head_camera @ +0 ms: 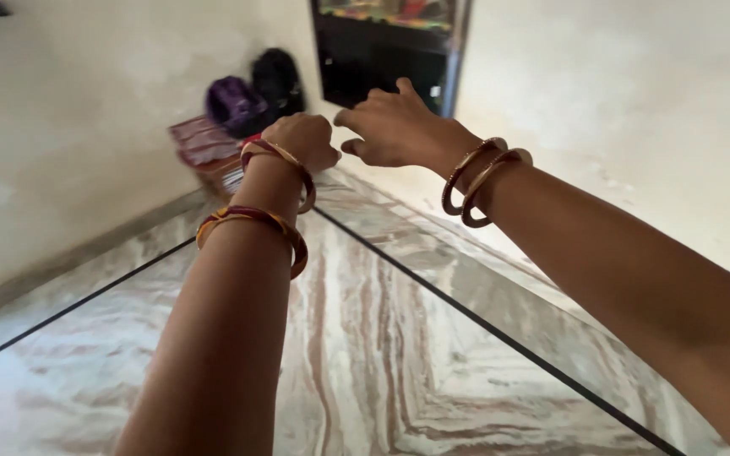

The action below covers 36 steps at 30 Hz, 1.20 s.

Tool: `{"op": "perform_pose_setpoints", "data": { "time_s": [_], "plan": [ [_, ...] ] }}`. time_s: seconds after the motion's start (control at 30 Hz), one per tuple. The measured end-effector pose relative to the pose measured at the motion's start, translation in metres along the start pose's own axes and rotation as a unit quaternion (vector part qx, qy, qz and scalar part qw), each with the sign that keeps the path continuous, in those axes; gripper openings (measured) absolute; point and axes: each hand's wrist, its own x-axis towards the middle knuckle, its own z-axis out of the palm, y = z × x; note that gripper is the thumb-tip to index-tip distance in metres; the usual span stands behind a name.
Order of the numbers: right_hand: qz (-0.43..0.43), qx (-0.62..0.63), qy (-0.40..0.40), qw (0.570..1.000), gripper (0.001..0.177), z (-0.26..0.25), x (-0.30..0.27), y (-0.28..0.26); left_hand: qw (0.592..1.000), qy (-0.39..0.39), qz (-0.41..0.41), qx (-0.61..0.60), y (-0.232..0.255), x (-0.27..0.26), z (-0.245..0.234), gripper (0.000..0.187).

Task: The person picks up a notebook from a wooden shelf, walks to a window, and wipes the notebook cover with a cloth. They then return to the shelf and place the notebook back among other items.

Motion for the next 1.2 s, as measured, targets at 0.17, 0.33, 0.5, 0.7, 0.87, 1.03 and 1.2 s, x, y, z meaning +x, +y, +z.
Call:
{"op": "perform_pose_setpoints", "data": {
  "time_s": [0.17, 0.33, 0.5, 0.7, 0.87, 1.03, 1.2],
  "plan": [
    [0.092, -0.028, -0.031, 0.995, 0.045, -0.010, -0.076, 0.055, 0.997, -0.023, 0.071, 0.001, 0.083, 0.004, 0.000, 0.039],
    [0.187, -0.053, -0.054, 0.979, 0.042, -0.022, -0.162, 0.116, 0.986, -0.014, 0.164, -0.022, 0.194, 0.019, 0.005, 0.037],
    [0.260, -0.079, -0.088, 0.958, 0.045, -0.036, -0.260, 0.157, 0.967, -0.027, 0.253, -0.014, 0.315, 0.001, 0.006, 0.050],
    [0.342, -0.096, -0.137, 0.925, 0.046, -0.049, -0.384, 0.205, 0.943, -0.048, 0.328, -0.026, 0.449, -0.034, 0.013, 0.041],
    [0.382, -0.097, -0.148, 0.907, 0.047, -0.072, -0.482, 0.237, 0.922, -0.048, 0.383, -0.030, 0.555, -0.062, 0.012, 0.033],
    [0.418, -0.103, -0.156, 0.889, 0.043, -0.083, -0.583, 0.269, 0.904, -0.048, 0.420, -0.066, 0.647, -0.112, 0.002, 0.033],
    [0.473, -0.121, -0.193, 0.851, 0.039, -0.095, -0.674, 0.286, 0.868, -0.038, 0.483, -0.106, 0.739, -0.154, 0.009, 0.032]
  ]
}}
